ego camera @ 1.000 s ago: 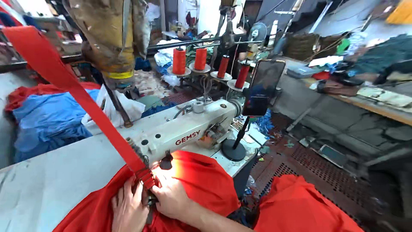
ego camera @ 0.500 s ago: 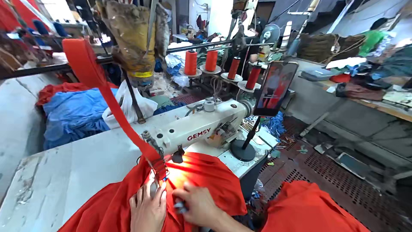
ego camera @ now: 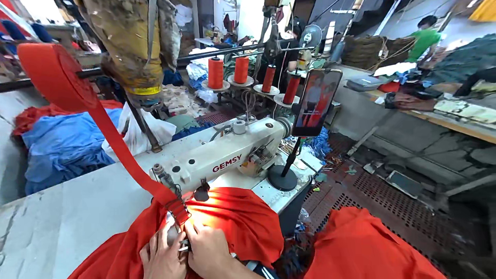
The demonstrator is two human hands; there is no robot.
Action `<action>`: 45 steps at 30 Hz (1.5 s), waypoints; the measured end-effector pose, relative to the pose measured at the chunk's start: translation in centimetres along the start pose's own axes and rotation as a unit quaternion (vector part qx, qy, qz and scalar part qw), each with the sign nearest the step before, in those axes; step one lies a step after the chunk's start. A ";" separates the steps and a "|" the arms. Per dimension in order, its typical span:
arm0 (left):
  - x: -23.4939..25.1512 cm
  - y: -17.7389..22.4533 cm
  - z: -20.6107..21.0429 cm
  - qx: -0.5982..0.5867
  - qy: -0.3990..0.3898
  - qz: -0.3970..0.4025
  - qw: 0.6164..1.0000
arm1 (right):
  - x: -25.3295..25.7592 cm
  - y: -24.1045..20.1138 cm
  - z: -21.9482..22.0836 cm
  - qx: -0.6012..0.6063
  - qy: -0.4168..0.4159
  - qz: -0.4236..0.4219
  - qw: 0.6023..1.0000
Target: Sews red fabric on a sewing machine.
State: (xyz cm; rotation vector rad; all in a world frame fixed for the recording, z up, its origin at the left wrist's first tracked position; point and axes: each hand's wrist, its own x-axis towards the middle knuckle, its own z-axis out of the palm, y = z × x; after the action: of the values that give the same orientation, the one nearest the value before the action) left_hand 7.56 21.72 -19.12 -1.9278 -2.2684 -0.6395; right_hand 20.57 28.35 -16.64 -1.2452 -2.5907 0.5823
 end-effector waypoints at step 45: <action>9.2 -7.7 0.2 -0.026 0.131 0.100 0.986 | 2.6 -0.3 -1.7 -0.062 -0.061 -0.072 0.994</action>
State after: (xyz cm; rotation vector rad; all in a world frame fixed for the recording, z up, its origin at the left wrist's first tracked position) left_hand -1.66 29.43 -18.08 -1.9299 -1.8920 -0.8737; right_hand 19.34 30.71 -14.95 -1.0766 -2.8269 0.4916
